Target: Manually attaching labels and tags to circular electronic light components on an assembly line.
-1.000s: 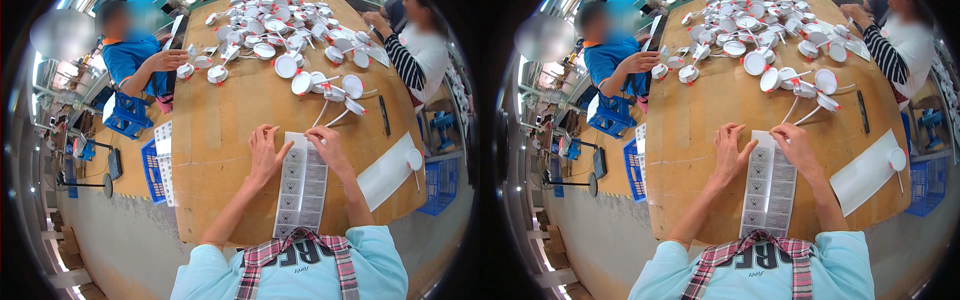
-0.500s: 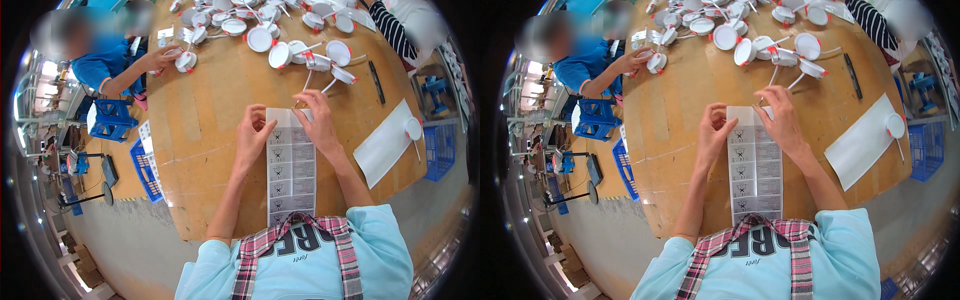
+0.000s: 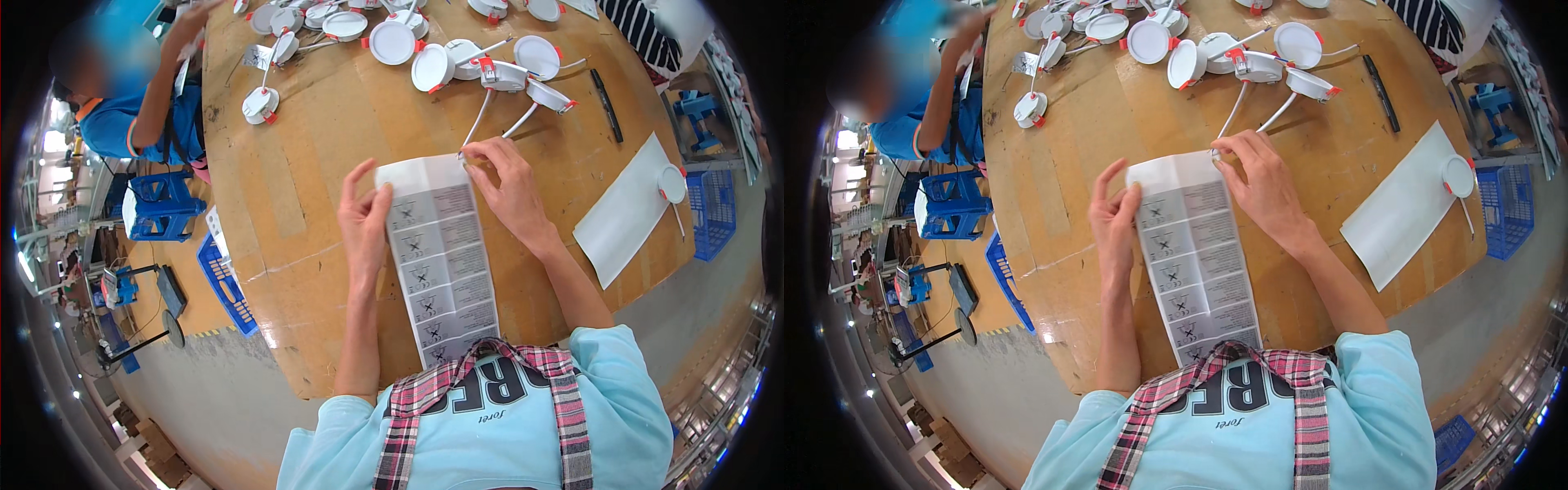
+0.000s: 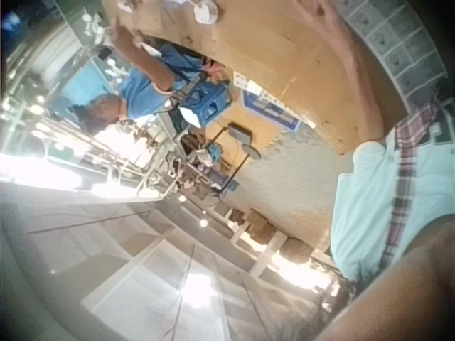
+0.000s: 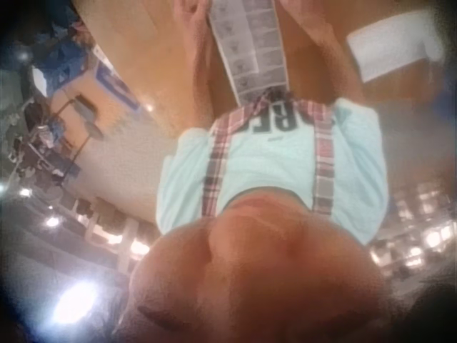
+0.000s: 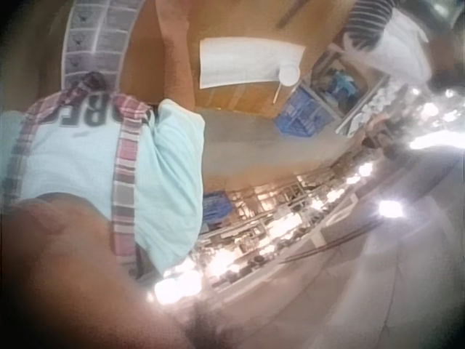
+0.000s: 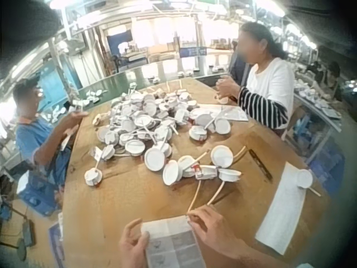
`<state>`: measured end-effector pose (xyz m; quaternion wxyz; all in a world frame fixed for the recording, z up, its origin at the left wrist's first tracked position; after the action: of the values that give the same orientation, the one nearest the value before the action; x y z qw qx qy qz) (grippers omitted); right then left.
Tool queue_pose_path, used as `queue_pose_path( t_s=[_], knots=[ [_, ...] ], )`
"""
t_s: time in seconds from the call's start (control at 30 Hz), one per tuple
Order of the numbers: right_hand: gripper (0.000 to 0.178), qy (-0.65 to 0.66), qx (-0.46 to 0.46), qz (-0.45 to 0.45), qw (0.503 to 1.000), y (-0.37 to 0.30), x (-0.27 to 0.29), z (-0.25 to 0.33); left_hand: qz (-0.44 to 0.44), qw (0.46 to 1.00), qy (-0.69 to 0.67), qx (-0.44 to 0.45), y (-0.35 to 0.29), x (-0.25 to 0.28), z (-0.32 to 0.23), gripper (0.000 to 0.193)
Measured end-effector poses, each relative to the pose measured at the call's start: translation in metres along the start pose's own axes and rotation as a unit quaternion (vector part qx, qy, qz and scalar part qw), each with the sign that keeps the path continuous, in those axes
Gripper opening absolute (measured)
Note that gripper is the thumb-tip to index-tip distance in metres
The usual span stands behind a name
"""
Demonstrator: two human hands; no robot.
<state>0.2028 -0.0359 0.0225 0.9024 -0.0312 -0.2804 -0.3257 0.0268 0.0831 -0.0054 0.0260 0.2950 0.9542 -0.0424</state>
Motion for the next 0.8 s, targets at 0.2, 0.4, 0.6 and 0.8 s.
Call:
queue_pose_path(
  t_s=[0.2,0.4,0.6,0.8],
  knots=[
    [0.013,-0.088,0.045,-0.053,0.994,0.009,-0.001,-0.007,-0.073,0.995,0.049,-0.036,-0.016,0.046,-0.010,0.041],
    [0.015,-0.140,0.099,-0.056,0.984,0.032,-0.007,0.007,-0.095,0.994,0.025,-0.052,-0.022,0.040,-0.010,0.030],
    [0.019,-0.340,0.273,0.048,0.899,0.061,-0.009,0.005,-0.034,0.998,0.019,-0.056,-0.025,0.027,-0.010,0.025],
    [0.011,-0.257,0.268,0.098,0.924,0.067,0.003,0.035,-0.002,0.999,-0.031,-0.028,-0.034,0.017,0.001,0.028]
  ],
)
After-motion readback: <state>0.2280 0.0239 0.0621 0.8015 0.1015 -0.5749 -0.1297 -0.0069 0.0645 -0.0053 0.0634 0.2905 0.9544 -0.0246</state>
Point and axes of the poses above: each hand's wrist, its own y-axis towards the middle knuckle, its own x-axis out of the back of the hand, z = x × y, the point moved 7 cm from there along y, towards the middle knuckle, and after that the axes turned 7 degrees about -x, right-handed, at the moved point
